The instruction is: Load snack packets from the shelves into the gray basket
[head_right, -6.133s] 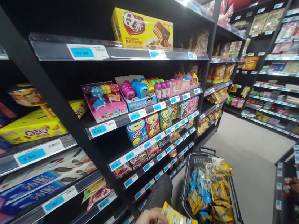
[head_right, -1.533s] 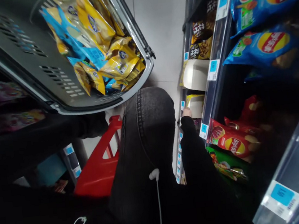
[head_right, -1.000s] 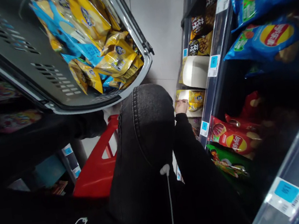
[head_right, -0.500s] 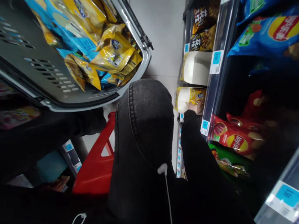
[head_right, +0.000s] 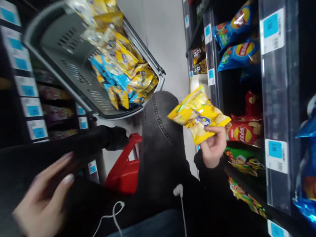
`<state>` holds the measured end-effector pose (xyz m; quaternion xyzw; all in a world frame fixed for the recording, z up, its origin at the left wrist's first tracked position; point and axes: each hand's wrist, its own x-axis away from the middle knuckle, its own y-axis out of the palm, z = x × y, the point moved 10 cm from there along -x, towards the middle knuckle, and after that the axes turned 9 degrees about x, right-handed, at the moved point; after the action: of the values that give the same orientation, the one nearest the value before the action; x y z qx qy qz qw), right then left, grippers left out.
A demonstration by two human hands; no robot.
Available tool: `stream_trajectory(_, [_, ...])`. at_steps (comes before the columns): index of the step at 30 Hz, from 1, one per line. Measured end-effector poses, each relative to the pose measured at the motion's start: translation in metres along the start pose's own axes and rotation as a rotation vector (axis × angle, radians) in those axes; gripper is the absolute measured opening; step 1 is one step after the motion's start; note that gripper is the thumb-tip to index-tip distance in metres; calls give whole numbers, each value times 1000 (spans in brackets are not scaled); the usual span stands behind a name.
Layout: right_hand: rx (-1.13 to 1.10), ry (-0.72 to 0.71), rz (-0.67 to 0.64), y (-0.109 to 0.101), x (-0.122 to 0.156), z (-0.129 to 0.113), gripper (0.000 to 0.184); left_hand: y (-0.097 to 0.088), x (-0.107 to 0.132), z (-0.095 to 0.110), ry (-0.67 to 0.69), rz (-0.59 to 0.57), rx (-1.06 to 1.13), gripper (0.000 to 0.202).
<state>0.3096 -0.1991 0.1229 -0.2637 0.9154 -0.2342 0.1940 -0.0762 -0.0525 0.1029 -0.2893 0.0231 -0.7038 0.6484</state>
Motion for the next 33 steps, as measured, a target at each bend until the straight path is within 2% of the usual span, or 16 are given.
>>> stream_trajectory(2, [-168,-2,-251,29,4,-32,23,42,-6,11,13,-214,156,69])
stream_trajectory(4, [-309,7,-551,73,21,-60,27,80,-1,21,-81,-507,411,85])
stream_trajectory(6, [-392,-18,-820,118,45,-88,27,90,5,26,-151,-635,529,89])
stream_trajectory(7, [-412,-28,-906,137,57,-99,26,87,5,23,-180,-621,572,85])
stream_trajectory(9, [-468,-6,-982,168,75,-114,26,67,-1,9,-191,-479,658,75])
stream_trajectory(12, [-631,179,-1013,202,100,-114,58,38,-7,-24,-184,-282,755,67])
stream_trajectory(14, [-703,312,-1067,217,118,-106,73,33,-10,-42,-192,-256,813,63])
stream_trajectory(15, [-716,352,-1095,222,125,-102,74,33,-11,-48,-192,-268,843,61])
stream_trajectory(17, [-717,369,-1140,226,133,-97,61,37,-15,-55,-188,-315,897,61])
stream_trajectory(19, [-681,318,-1138,226,131,-94,44,40,-17,-57,-185,-373,935,64])
stream_trajectory(21, [-610,222,-1073,223,120,-90,34,43,-18,-55,-193,-454,977,67])
stream_trajectory(23, [-533,115,-971,217,107,-87,28,49,-13,-52,-241,-610,1027,70])
stream_trajectory(25, [-477,14,-883,210,97,-86,21,58,-1,-51,-345,-797,1043,75])
stream_trajectory(27, [-455,-101,-815,201,90,-90,14,63,11,-54,-460,-915,1005,78])
stream_trajectory(30, [-423,-321,-804,191,92,-108,13,64,14,-54,-485,-907,985,68])
stream_trajectory(33, [-346,-463,-835,187,98,-121,22,58,4,-48,-359,-772,1010,63])
